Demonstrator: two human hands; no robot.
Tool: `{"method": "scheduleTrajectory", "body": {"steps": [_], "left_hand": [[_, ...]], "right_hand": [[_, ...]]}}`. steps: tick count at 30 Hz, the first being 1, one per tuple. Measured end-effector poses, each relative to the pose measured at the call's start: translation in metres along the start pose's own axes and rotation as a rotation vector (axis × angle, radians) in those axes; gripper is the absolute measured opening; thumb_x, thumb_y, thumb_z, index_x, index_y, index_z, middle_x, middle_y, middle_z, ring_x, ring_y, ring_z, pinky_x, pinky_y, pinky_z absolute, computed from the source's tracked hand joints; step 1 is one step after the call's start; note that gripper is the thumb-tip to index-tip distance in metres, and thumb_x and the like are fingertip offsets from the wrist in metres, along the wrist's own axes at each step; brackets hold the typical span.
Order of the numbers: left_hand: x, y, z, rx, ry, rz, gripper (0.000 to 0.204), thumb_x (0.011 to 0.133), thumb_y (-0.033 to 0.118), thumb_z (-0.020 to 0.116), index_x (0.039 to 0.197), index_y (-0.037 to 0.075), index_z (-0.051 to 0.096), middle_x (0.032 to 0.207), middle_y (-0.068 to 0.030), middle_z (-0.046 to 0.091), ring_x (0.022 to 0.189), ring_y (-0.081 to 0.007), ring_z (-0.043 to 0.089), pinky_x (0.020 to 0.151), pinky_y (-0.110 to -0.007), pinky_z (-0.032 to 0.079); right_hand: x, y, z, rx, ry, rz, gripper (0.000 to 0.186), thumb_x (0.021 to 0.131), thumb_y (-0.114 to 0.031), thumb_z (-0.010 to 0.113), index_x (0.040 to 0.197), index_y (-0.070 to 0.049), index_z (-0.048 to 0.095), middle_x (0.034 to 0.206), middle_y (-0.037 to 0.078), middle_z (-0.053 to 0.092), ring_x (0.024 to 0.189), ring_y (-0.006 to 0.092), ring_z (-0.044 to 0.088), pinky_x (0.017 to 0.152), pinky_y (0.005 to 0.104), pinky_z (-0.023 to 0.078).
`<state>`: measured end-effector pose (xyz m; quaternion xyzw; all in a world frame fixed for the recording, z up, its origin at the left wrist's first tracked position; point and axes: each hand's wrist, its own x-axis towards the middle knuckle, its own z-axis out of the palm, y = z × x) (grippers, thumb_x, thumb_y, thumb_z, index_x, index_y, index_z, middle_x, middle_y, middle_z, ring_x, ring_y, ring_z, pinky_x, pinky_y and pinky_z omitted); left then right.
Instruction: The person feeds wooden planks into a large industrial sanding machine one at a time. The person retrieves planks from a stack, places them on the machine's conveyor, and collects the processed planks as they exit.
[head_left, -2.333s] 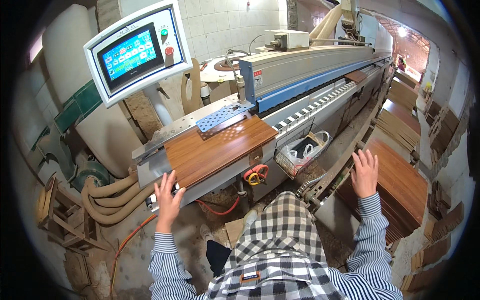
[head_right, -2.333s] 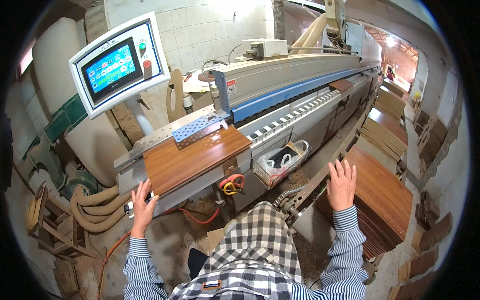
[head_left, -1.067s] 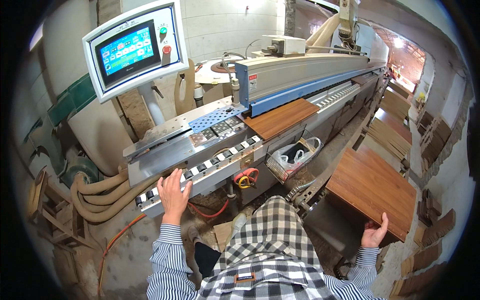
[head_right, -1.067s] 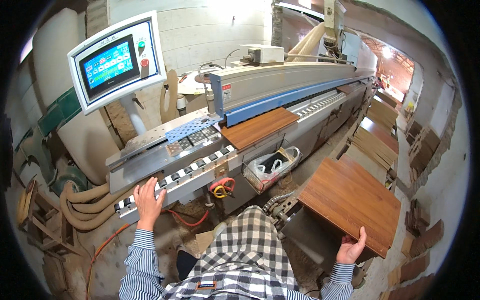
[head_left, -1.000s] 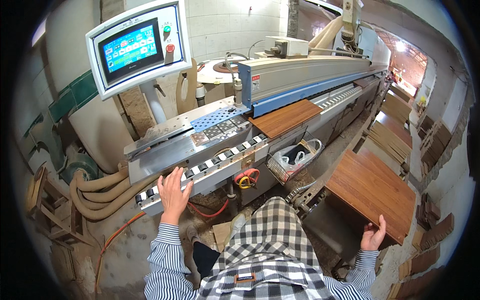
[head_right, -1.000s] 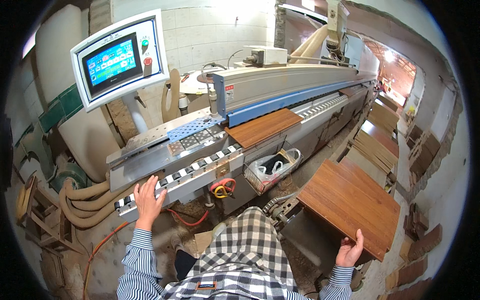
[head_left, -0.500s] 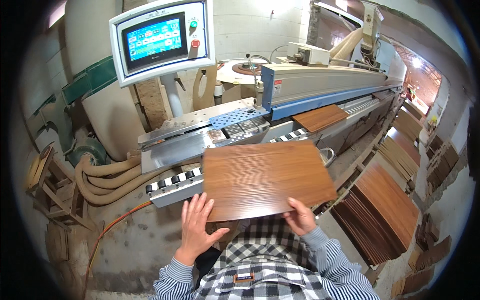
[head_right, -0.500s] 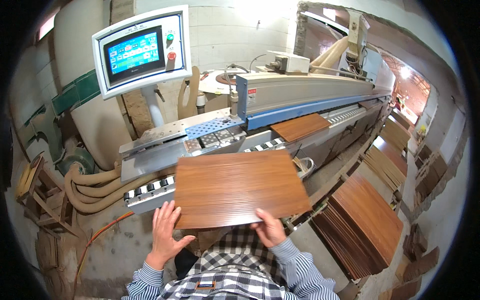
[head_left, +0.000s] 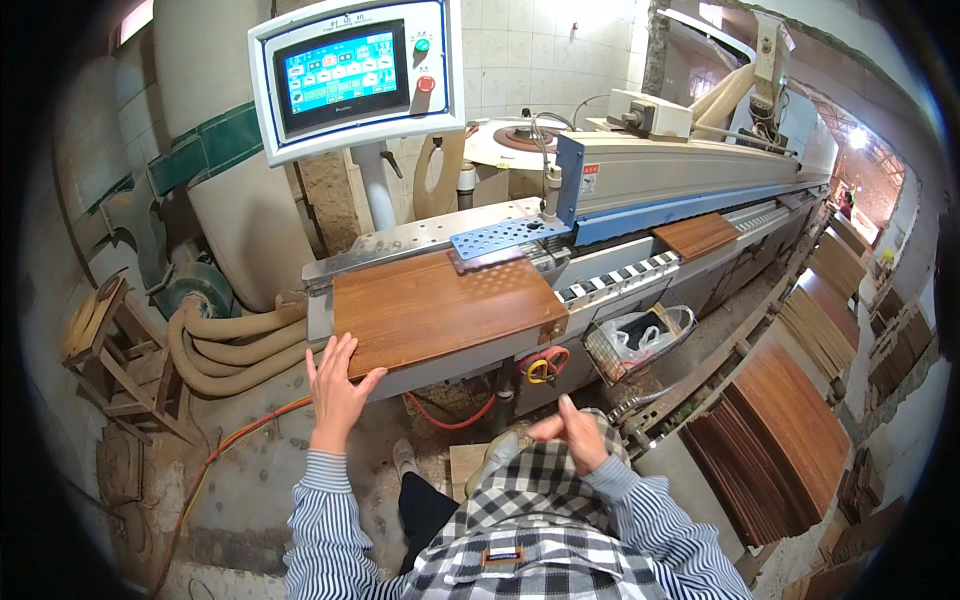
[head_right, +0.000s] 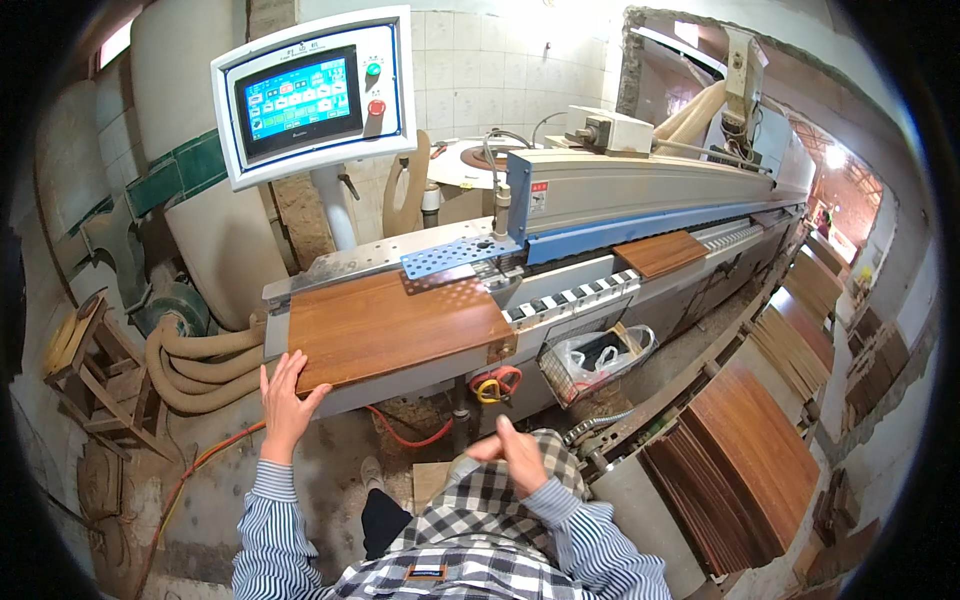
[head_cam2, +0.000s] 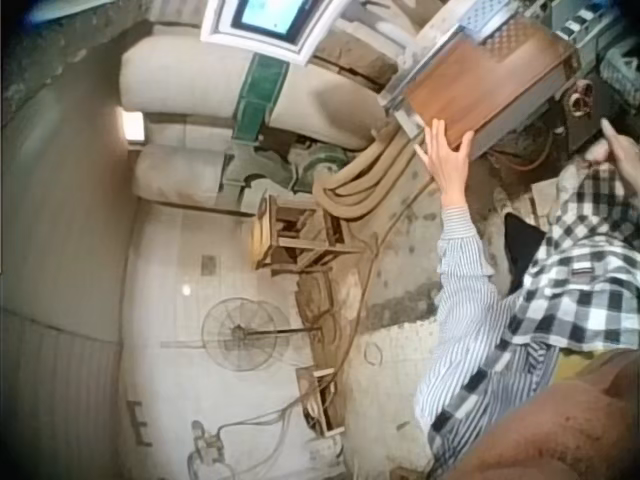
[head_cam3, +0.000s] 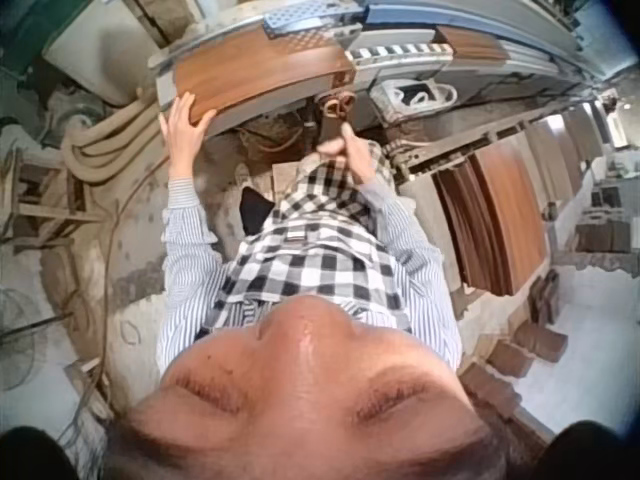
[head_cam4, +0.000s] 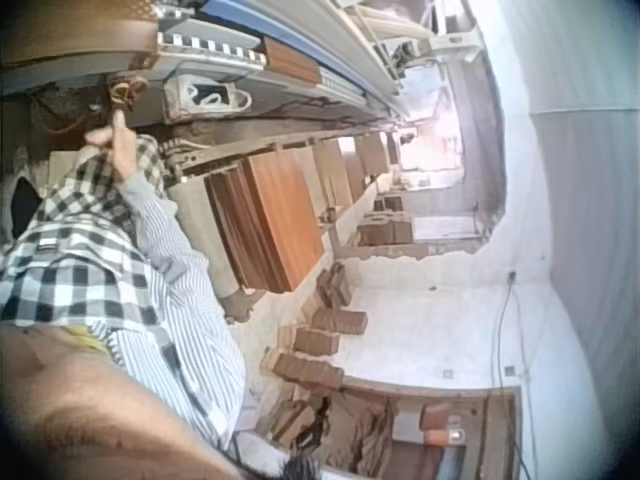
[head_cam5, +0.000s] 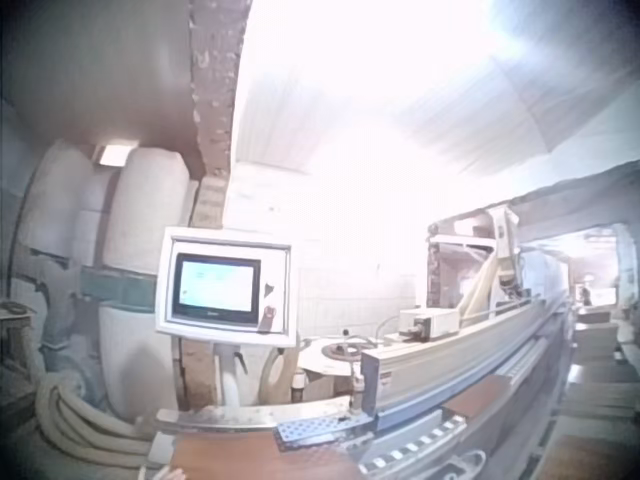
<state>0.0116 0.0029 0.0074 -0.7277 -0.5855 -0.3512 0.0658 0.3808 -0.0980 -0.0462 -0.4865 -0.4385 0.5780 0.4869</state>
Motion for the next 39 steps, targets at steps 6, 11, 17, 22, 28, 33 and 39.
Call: {"method": "scheduleTrajectory", "body": {"steps": [6,11,17,22,28,33,39], "left_hand": [[0.001,0.004,0.015,-0.059,0.064,-0.084,0.08,0.075,0.049,0.078,0.136,0.004,0.053,0.14,-0.0215,0.053,0.13,-0.0335,0.049,0.113,-0.049,0.026],[0.001,0.006,0.012,-0.023,0.033,-0.114,0.084,0.076,0.047,0.079,0.14,0.003,0.047,0.143,-0.0246,0.049,0.126,-0.0384,0.048,0.11,-0.047,0.03],[-0.004,-0.009,0.001,-0.15,-0.016,-0.093,0.075,0.08,0.037,0.077,0.14,0.003,0.048,0.14,-0.0229,0.052,0.126,-0.0377,0.049,0.111,-0.047,0.03],[-0.008,-0.007,-0.003,-0.206,-0.017,-0.104,0.067,0.083,0.029,0.075,0.139,0.004,0.049,0.135,-0.0204,0.057,0.124,-0.0337,0.053,0.114,-0.048,0.028],[-0.016,-0.024,-0.001,-0.414,0.006,-0.146,0.055,0.085,0.019,0.073,0.134,0.003,0.054,0.132,-0.0176,0.058,0.122,-0.0299,0.055,0.111,-0.044,0.036],[-0.018,-0.03,0.003,-0.522,0.042,-0.139,0.052,0.085,0.012,0.072,0.133,0.001,0.055,0.13,-0.015,0.058,0.12,-0.0269,0.057,0.102,-0.037,0.046],[-0.013,-0.025,-0.003,-0.621,-0.031,-0.216,0.053,0.085,0.014,0.072,0.134,0.004,0.055,0.128,-0.0155,0.061,0.121,-0.0265,0.057,0.109,-0.041,0.039]], "right_hand": [[-0.081,0.053,-0.052,-1.174,0.12,-0.449,0.046,0.09,-0.036,0.064,0.124,-0.005,0.062,0.137,0.017,0.053,0.127,0.0371,0.046,0.107,0.0474,0.036],[-0.097,0.101,-0.049,-1.399,0.163,-0.452,0.04,0.088,-0.035,0.067,0.12,-0.011,0.066,0.139,0.012,0.052,0.132,0.0388,0.04,0.108,0.0568,0.033],[-0.094,0.101,-0.052,-1.306,0.19,-0.478,0.032,0.088,-0.028,0.067,0.115,-0.01,0.069,0.136,0.011,0.056,0.13,0.0373,0.043,0.107,0.0562,0.035],[-0.095,0.1,-0.052,-1.287,0.195,-0.469,0.032,0.088,-0.028,0.066,0.115,-0.01,0.069,0.137,0.011,0.055,0.131,0.0369,0.043,0.108,0.0563,0.034],[-0.096,0.101,-0.055,-1.269,0.182,-0.449,0.033,0.089,-0.028,0.065,0.116,-0.011,0.069,0.138,0.011,0.055,0.133,0.037,0.042,0.11,0.0562,0.032],[-0.096,0.101,-0.055,-1.268,0.187,-0.447,0.033,0.089,-0.028,0.065,0.116,-0.011,0.069,0.139,0.01,0.054,0.133,0.0368,0.043,0.11,0.0562,0.032],[-0.096,0.102,-0.055,-1.271,0.186,-0.446,0.033,0.088,-0.027,0.066,0.117,-0.011,0.069,0.139,0.01,0.054,0.133,0.0364,0.042,0.111,0.056,0.032]]}}
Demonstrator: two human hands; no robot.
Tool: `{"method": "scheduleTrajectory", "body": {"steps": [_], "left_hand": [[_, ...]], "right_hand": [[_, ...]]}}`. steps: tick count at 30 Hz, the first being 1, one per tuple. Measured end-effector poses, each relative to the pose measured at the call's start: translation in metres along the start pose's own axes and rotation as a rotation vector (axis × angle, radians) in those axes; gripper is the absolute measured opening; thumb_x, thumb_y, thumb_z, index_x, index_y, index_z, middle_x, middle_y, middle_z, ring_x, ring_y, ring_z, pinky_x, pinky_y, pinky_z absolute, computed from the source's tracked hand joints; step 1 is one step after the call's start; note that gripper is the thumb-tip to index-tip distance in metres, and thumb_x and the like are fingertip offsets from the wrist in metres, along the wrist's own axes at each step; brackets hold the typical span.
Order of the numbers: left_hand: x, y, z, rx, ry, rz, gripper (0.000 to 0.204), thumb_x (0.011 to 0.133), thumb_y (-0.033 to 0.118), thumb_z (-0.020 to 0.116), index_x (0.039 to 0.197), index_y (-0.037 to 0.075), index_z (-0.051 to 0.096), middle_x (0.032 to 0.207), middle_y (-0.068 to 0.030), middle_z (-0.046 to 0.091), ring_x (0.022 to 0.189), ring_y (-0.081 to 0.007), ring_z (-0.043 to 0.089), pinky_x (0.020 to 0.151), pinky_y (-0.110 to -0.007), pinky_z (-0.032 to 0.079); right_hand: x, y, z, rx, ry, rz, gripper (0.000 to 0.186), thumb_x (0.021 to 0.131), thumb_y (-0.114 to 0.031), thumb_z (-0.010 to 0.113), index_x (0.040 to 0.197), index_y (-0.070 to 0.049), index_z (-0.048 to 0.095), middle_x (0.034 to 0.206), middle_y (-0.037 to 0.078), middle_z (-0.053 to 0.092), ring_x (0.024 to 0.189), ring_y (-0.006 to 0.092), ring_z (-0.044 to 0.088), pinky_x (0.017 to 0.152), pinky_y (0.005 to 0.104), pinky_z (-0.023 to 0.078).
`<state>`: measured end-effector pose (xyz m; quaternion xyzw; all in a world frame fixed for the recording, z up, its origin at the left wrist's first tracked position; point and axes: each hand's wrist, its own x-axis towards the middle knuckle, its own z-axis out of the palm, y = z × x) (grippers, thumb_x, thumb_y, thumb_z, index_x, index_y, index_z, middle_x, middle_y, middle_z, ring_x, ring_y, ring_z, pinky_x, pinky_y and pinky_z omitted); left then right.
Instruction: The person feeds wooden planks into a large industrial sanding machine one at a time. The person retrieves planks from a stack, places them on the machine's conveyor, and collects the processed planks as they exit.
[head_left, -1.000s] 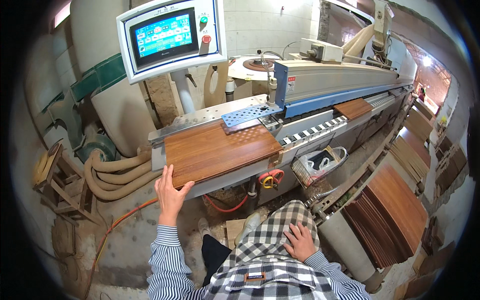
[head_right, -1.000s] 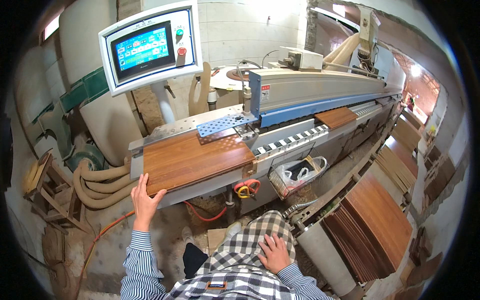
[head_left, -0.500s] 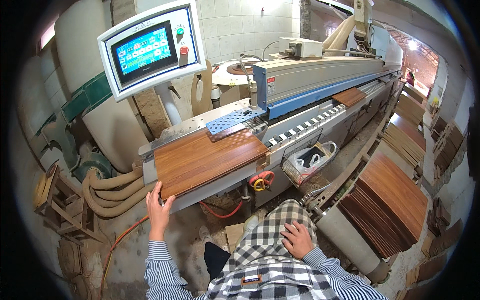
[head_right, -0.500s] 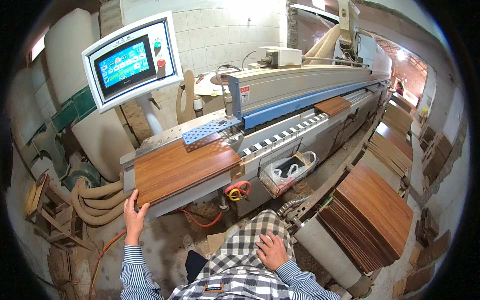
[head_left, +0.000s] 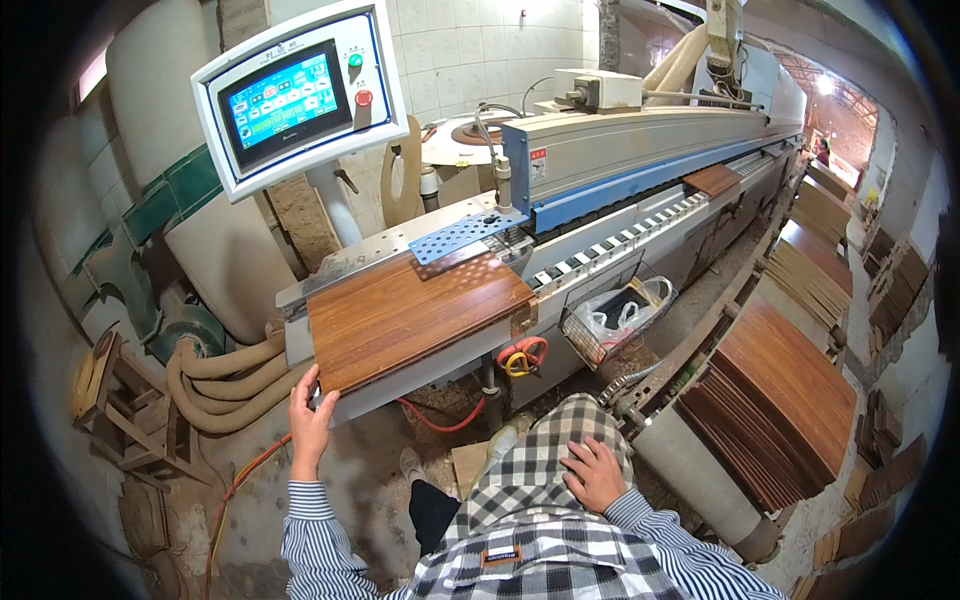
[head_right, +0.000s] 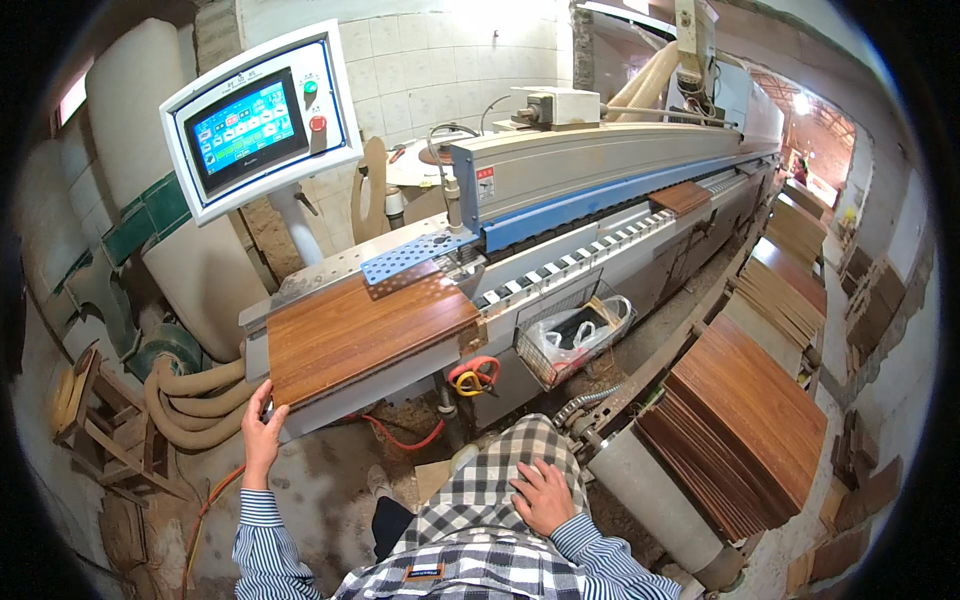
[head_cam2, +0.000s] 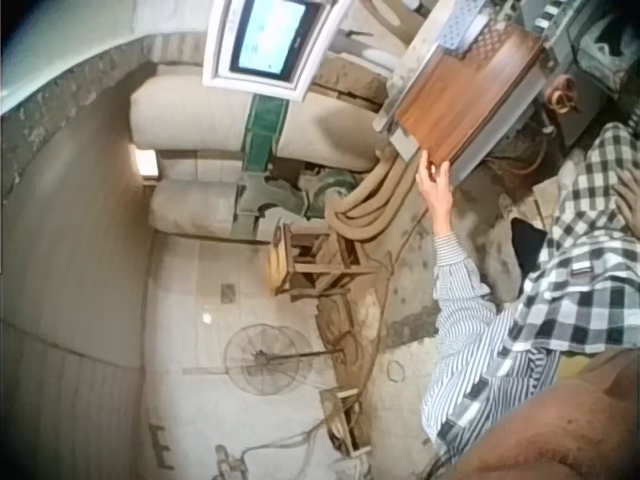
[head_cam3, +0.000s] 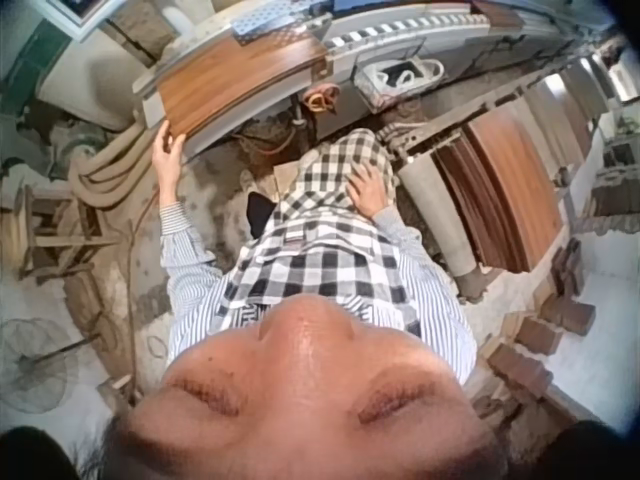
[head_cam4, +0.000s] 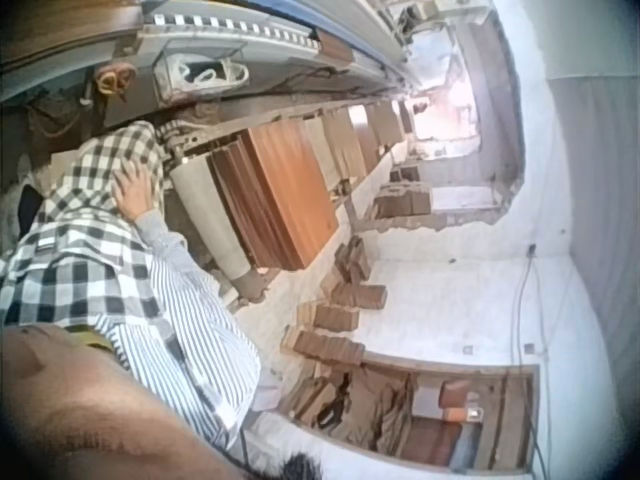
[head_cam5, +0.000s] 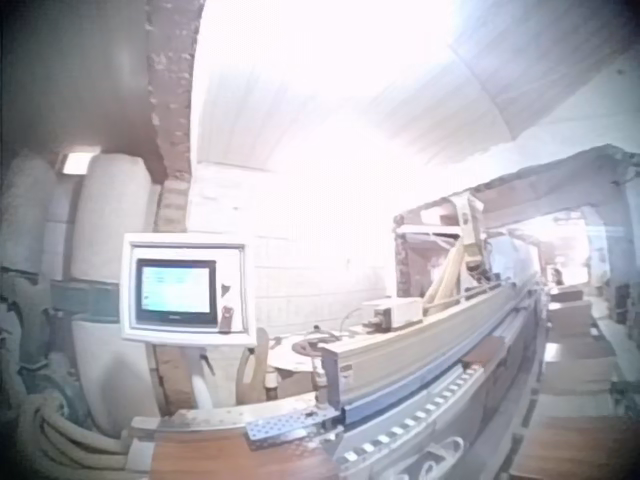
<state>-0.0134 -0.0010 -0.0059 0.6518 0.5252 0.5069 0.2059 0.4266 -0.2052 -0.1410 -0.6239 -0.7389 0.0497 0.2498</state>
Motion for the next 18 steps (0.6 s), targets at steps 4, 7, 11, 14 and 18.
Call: {"method": "scheduleTrajectory", "body": {"steps": [4,7,11,14,18], "left_hand": [[0.003,0.002,-0.001,0.132,-0.029,0.007,0.056,0.084,0.021,0.073,0.135,0.006,0.055,0.129,-0.0147,0.063,0.132,-0.0269,0.05,0.119,-0.05,0.016],[0.008,0.009,0.005,0.278,-0.048,0.029,0.059,0.083,0.025,0.074,0.135,0.006,0.055,0.13,-0.0138,0.063,0.137,-0.0274,0.044,0.12,-0.053,0.004],[0.012,0.024,0.021,0.347,-0.068,0.046,0.06,0.082,0.027,0.075,0.135,0.007,0.055,0.13,-0.0134,0.063,0.14,-0.0272,0.041,0.119,-0.054,0.001],[0.015,0.035,0.034,0.347,-0.089,0.067,0.063,0.081,0.024,0.075,0.137,0.007,0.052,0.131,-0.0134,0.063,0.137,-0.0256,0.045,0.119,-0.054,-0.001],[0.012,0.026,0.033,0.294,-0.061,0.058,0.064,0.081,0.023,0.076,0.138,0.006,0.051,0.131,-0.0139,0.063,0.137,-0.0249,0.046,0.119,-0.054,0.001]], "right_hand": [[0.0,-0.001,-0.002,0.011,-0.002,-0.004,0.033,0.089,-0.028,0.065,0.117,-0.011,0.069,0.14,0.01,0.053,0.135,0.0365,0.041,0.111,0.0559,0.031],[-0.001,0.0,-0.001,0.023,-0.009,0.007,0.033,0.089,-0.028,0.064,0.118,-0.011,0.068,0.141,0.01,0.053,0.135,0.0363,0.04,0.112,0.0567,0.03],[0.003,0.0,-0.008,0.083,0.035,0.004,0.033,0.087,-0.023,0.066,0.117,-0.009,0.068,0.135,0.012,0.057,0.13,0.0353,0.047,0.11,0.0522,0.036],[0.013,0.008,-0.041,0.06,0.178,-0.007,0.032,0.083,-0.014,0.068,0.114,-0.007,0.067,0.122,0.014,0.063,0.117,0.0352,0.057,0.103,0.0459,0.045],[0.041,0.022,-0.131,-0.265,0.435,0.026,0.037,0.074,-0.004,0.071,0.111,-0.005,0.065,0.119,0.015,0.065,0.115,0.0354,0.058,0.102,0.0474,0.045]]}}
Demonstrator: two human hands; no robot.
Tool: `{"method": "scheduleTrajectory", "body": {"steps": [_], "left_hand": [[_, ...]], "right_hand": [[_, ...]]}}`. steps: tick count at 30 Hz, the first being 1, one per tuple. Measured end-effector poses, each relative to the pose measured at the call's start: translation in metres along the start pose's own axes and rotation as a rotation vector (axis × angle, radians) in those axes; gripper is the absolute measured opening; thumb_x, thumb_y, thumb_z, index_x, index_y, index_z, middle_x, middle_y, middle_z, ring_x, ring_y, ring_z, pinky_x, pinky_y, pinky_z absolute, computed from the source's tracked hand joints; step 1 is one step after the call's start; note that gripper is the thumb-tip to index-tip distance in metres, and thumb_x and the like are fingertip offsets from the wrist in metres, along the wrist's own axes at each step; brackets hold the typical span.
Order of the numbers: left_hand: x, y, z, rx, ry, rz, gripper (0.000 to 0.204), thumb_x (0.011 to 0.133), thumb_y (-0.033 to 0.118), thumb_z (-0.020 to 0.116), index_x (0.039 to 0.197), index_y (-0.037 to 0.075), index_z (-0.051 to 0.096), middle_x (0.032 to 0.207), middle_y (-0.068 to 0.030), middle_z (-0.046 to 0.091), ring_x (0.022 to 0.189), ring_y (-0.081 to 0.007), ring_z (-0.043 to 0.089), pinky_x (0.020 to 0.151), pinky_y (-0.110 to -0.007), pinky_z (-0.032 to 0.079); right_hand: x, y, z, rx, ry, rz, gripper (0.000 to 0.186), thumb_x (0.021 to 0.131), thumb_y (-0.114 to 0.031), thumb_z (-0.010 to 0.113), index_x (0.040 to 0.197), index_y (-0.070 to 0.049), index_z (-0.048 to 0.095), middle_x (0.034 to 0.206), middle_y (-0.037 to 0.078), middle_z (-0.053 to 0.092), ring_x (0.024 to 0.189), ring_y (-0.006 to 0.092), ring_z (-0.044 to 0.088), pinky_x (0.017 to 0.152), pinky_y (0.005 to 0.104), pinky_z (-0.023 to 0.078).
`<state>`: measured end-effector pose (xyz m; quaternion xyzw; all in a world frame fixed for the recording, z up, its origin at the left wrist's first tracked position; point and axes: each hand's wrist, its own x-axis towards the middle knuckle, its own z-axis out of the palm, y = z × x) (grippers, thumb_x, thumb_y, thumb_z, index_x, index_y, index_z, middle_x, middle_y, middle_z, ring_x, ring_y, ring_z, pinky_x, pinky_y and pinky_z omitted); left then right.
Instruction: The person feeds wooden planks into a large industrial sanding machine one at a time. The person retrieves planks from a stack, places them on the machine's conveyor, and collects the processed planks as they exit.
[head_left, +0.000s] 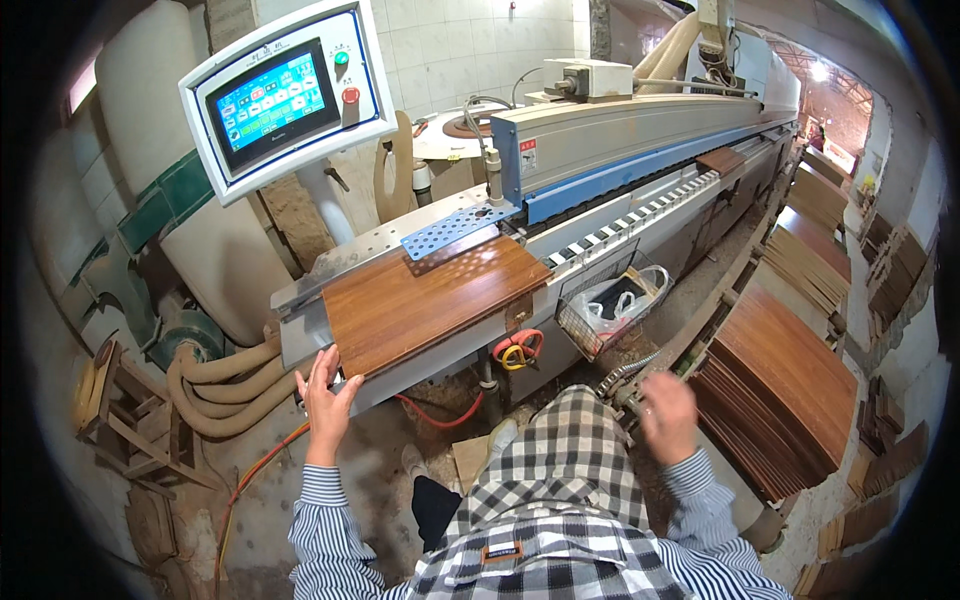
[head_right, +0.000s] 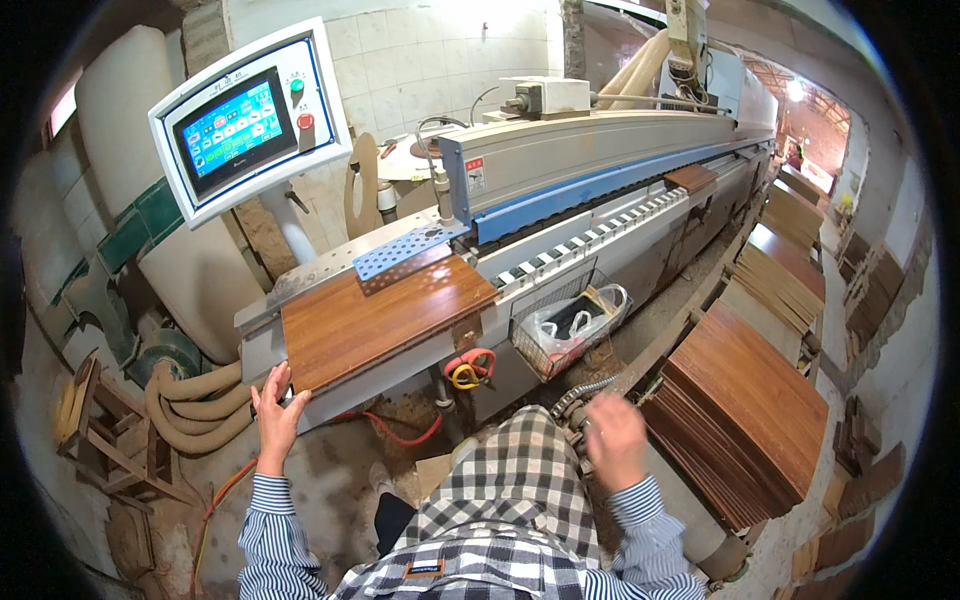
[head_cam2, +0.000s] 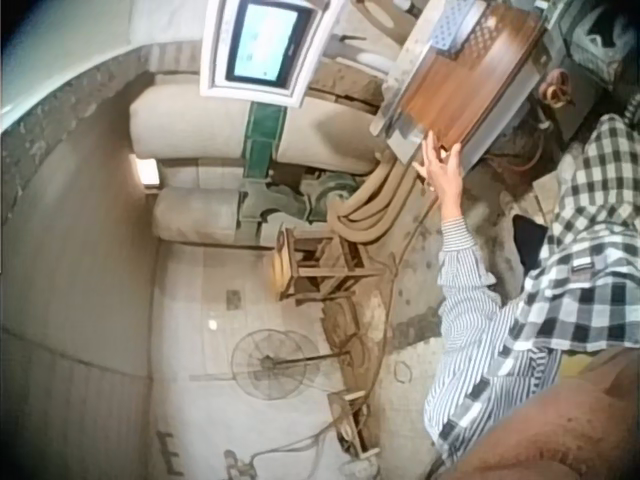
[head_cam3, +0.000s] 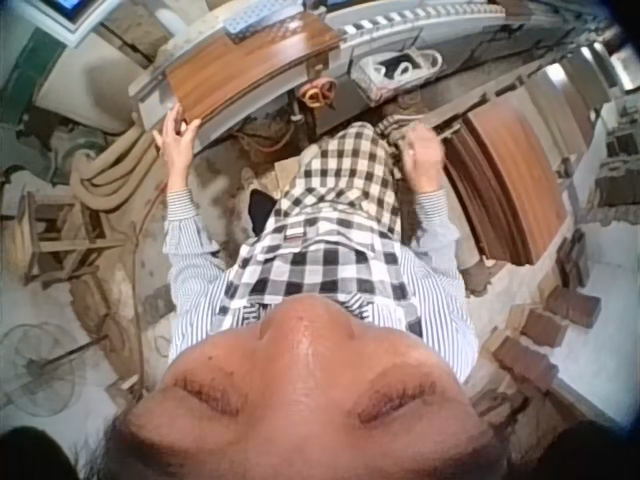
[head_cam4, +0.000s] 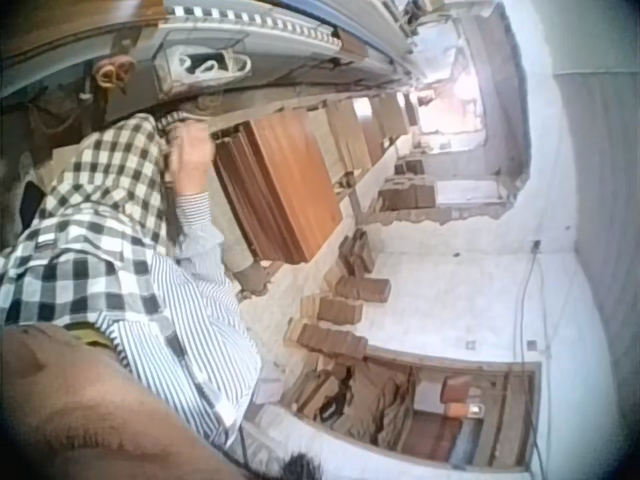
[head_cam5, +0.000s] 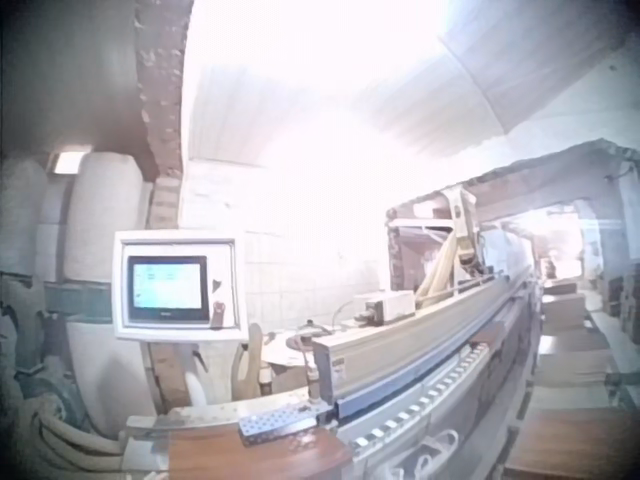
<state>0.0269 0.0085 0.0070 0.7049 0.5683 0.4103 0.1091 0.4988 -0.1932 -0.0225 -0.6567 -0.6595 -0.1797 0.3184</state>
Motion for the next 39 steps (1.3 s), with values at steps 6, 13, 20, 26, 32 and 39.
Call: {"method": "scheduleTrajectory", "body": {"steps": [6,13,20,26,32,39], "left_hand": [[0.007,0.003,0.015,-0.056,-0.011,0.019,0.064,0.081,0.027,0.076,0.137,0.007,0.053,0.132,-0.0138,0.063,0.136,-0.0257,0.047,0.119,-0.054,0.005],[0.019,0.039,0.055,0.107,0.004,0.105,0.069,0.084,0.04,0.072,0.14,0.009,0.049,0.132,-0.0132,0.062,0.134,-0.0275,0.048,0.119,-0.053,0.01],[0.02,0.043,0.086,0.315,0.149,0.271,0.06,0.088,0.041,0.068,0.136,0.01,0.053,0.111,-0.0106,0.066,0.109,-0.0254,0.059,0.108,-0.047,0.033],[0.017,0.036,0.086,0.322,0.185,0.318,0.051,0.089,0.034,0.067,0.131,0.008,0.055,0.113,-0.0104,0.065,0.111,-0.0254,0.057,0.105,-0.045,0.035],[0.017,0.038,0.086,0.305,0.179,0.338,0.049,0.089,0.031,0.068,0.13,0.008,0.056,0.113,-0.0109,0.065,0.111,-0.0262,0.057,0.105,-0.044,0.036],[0.017,0.037,0.083,0.308,0.154,0.322,0.049,0.089,0.03,0.068,0.13,0.008,0.055,0.114,-0.0116,0.065,0.112,-0.0281,0.056,0.105,-0.046,0.036]], "right_hand": [[0.037,0.091,-0.044,-0.57,-0.088,0.174,0.051,0.081,-0.013,0.072,0.13,-0.009,0.055,0.144,0.016,0.046,0.133,0.0366,0.042,0.114,0.0526,0.031],[0.033,0.102,-0.049,-0.478,-0.088,0.167,0.028,0.086,-0.006,0.058,0.114,-0.006,0.063,0.126,0.012,0.061,0.121,0.0303,0.054,0.111,0.0492,0.035],[-0.015,0.034,-0.069,-0.335,0.137,0.014,0.03,0.078,0.002,0.06,0.106,-0.004,0.067,0.112,0.013,0.067,0.111,0.0326,0.061,0.105,0.0489,0.042],[-0.076,0.063,-0.077,0.895,0.542,1.17,0.029,0.097,-0.035,0.062,0.099,-0.006,0.067,0.072,0.003,0.066,0.057,0.0089,0.059,0.056,0.0218,0.047],[-0.088,0.107,-0.074,1.08,0.935,1.134,0.026,0.097,-0.037,0.062,0.082,-0.016,0.06,0.062,-0.003,0.059,0.05,0.0036,0.051,0.046,0.0175,0.037],[-0.091,0.054,-0.078,1.39,0.761,1.147,0.036,0.095,-0.044,0.061,0.109,-0.011,0.062,0.083,0.002,0.066,0.063,0.0104,0.06,0.051,0.0202,0.045]]}}
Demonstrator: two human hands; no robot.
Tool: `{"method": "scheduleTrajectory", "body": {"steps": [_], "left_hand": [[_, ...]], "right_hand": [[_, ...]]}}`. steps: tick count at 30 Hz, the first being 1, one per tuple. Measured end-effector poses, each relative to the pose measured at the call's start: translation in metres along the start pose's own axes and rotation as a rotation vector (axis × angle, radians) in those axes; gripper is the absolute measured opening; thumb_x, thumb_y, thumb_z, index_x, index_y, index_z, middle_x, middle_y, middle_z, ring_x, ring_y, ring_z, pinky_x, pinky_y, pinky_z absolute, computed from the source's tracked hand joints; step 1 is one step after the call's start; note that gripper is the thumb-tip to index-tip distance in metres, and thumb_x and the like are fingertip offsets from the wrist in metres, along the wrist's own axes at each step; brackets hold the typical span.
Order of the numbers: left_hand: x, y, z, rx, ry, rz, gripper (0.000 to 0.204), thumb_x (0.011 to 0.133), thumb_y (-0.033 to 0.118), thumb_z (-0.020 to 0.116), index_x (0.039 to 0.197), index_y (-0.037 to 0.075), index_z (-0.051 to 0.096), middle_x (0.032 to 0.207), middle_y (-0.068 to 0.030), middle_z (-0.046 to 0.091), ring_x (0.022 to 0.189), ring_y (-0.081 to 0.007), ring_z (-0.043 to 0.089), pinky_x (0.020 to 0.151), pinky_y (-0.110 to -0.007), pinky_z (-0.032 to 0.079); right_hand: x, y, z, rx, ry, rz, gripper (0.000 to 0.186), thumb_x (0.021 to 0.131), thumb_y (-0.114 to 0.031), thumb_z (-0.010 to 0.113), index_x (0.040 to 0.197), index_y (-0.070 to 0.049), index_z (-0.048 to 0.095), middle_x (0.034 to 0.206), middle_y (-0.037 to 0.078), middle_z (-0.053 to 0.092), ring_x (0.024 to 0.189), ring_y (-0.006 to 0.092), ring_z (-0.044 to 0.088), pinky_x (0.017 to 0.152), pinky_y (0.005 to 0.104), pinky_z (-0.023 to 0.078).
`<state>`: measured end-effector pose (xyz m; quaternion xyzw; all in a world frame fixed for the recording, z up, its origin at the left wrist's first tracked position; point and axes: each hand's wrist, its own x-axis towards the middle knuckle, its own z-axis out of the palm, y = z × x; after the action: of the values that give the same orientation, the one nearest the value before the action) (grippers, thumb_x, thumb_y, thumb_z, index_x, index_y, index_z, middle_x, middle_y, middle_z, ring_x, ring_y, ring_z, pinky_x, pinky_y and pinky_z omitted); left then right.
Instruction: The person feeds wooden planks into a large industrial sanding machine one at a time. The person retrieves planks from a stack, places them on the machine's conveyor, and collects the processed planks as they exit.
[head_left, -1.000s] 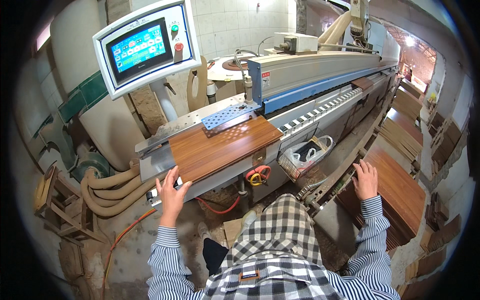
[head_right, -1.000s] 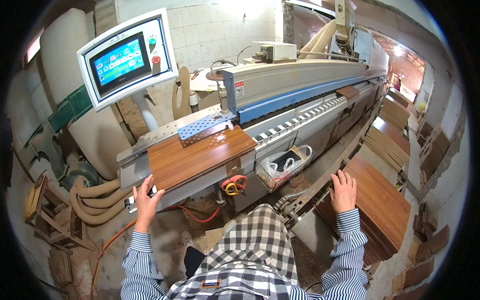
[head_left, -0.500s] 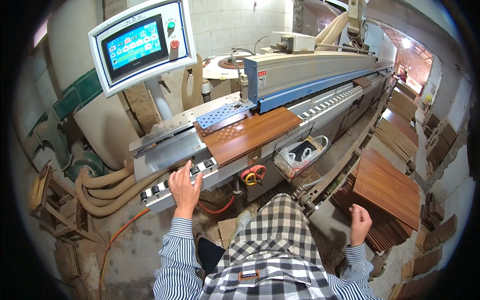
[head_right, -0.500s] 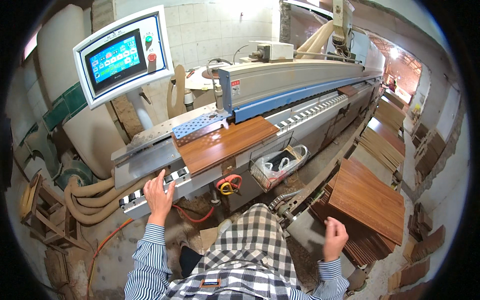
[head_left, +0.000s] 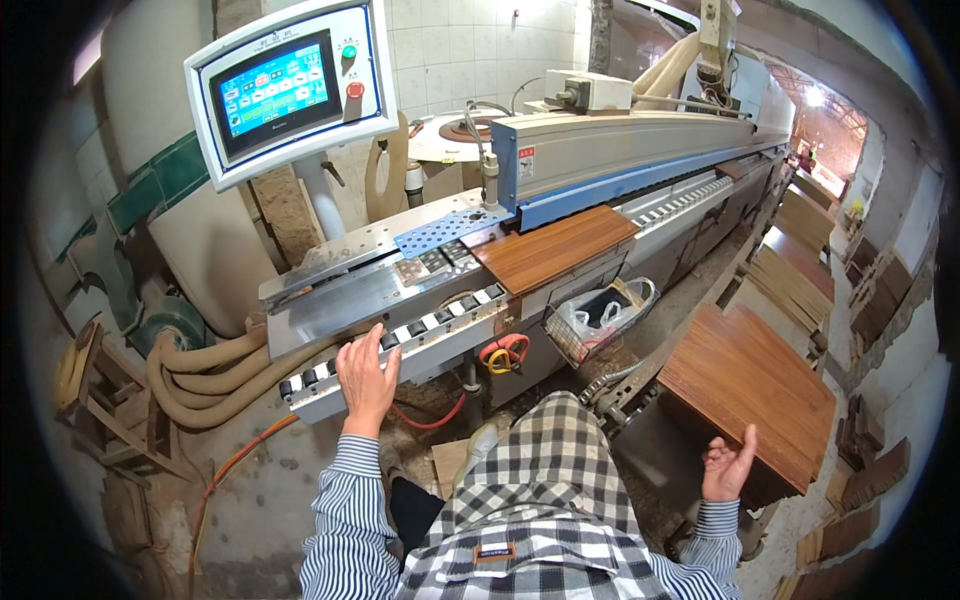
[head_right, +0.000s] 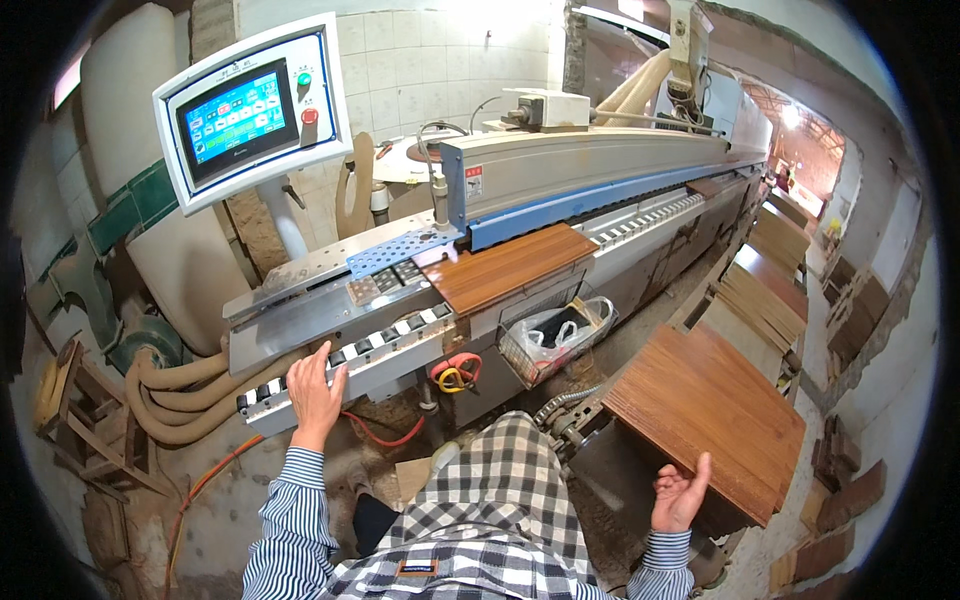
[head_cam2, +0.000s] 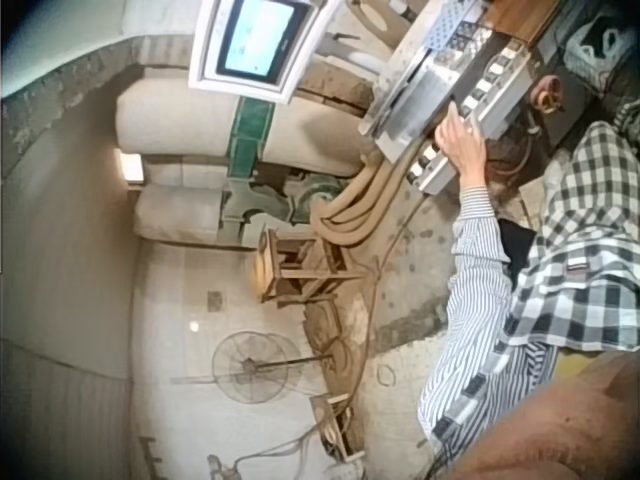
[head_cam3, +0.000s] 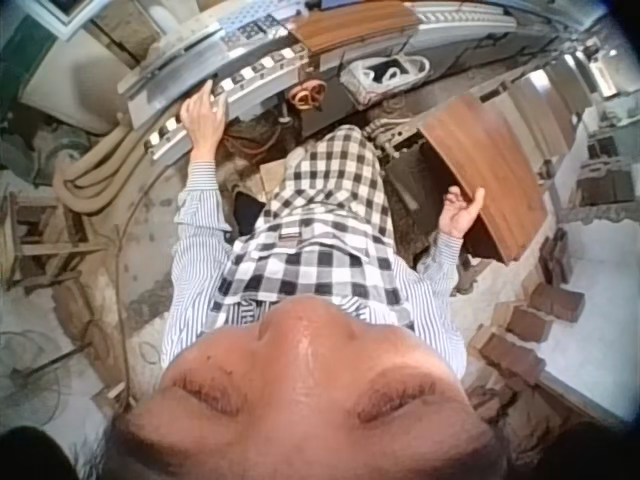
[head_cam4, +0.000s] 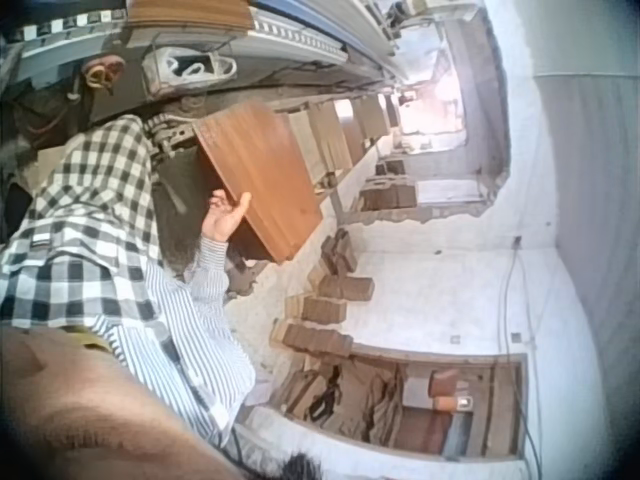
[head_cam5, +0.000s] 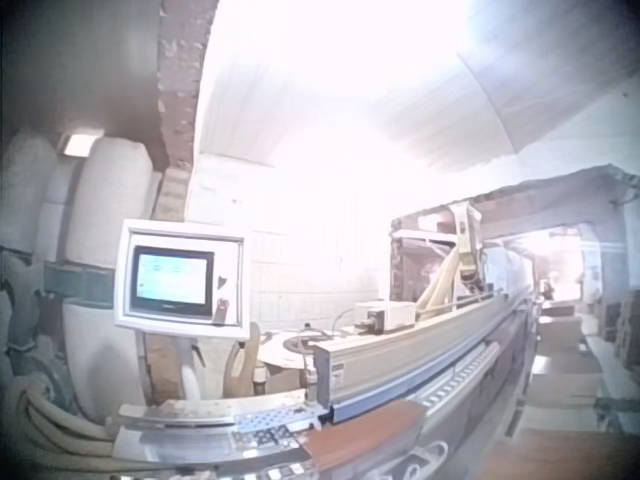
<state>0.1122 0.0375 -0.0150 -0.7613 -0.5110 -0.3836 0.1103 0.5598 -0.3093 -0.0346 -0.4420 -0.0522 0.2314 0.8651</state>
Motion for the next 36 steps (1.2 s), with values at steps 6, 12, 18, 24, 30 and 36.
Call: {"method": "scheduleTrajectory", "body": {"steps": [6,12,18,24,30,36], "left_hand": [[-0.001,-0.003,-0.004,-0.049,-0.064,-0.009,0.051,0.09,0.031,0.066,0.134,0.008,0.053,0.122,-0.0132,0.062,0.119,-0.0295,0.054,0.109,-0.046,0.033],[-0.01,0.002,-0.025,-0.174,-0.136,-0.006,0.056,0.091,0.033,0.065,0.138,0.007,0.05,0.136,-0.0161,0.056,0.135,-0.034,0.043,0.115,-0.05,0.025],[-0.04,0.052,-0.071,-0.393,-0.192,0.131,0.072,0.085,0.04,0.071,0.143,0.006,0.045,0.149,-0.0152,0.045,0.141,-0.0343,0.037,0.117,-0.052,0.023],[-0.063,0.055,-0.103,-0.234,-0.205,0.147,0.074,0.079,0.048,0.075,0.137,0.006,0.052,0.145,-0.016,0.048,0.14,-0.0353,0.039,0.116,-0.053,0.025],[-0.074,-0.009,-0.102,-0.052,-0.086,-0.068,0.057,0.084,0.04,0.073,0.127,0.005,0.06,0.135,-0.0122,0.059,0.134,-0.03,0.047,0.117,-0.053,0.022],[-0.049,-0.062,-0.078,0.012,0.001,-0.143,0.052,0.085,0.035,0.073,0.125,0.004,0.061,0.135,-0.0125,0.059,0.133,-0.031,0.048,0.117,-0.052,0.023]], "right_hand": [[0.013,-0.021,-0.035,0.072,0.163,-0.169,0.028,0.09,-0.039,0.069,0.107,-0.018,0.063,0.098,-0.004,0.067,0.075,0.0098,0.061,0.063,0.0246,0.05],[-0.006,0.003,-0.008,0.096,-0.005,-0.05,0.013,0.093,-0.024,0.067,0.102,-0.016,0.065,0.099,-0.003,0.069,0.081,0.0106,0.064,0.061,0.0242,0.05],[-0.033,0.051,0.092,0.022,-0.321,0.275,0.019,0.094,-0.02,0.065,0.11,-0.01,0.062,0.101,0.001,0.066,0.083,0.0116,0.062,0.058,0.0249,0.051],[-0.051,0.134,0.203,0.061,-0.67,0.7,0.018,0.097,-0.017,0.062,0.112,-0.006,0.062,0.097,0.004,0.068,0.078,0.0152,0.064,0.063,0.0283,0.054],[-0.069,0.212,0.274,0.055,-0.926,0.947,0.024,0.098,-0.025,0.063,0.111,-0.005,0.062,0.099,0.006,0.069,0.081,0.0183,0.068,0.071,0.0315,0.059],[-0.082,0.188,0.275,0.065,-1.035,0.892,0.053,0.101,-0.03,0.057,0.145,-0.006,0.041,0.135,0.019,0.057,0.111,0.0282,0.064,0.092,0.0371,0.054]]}}
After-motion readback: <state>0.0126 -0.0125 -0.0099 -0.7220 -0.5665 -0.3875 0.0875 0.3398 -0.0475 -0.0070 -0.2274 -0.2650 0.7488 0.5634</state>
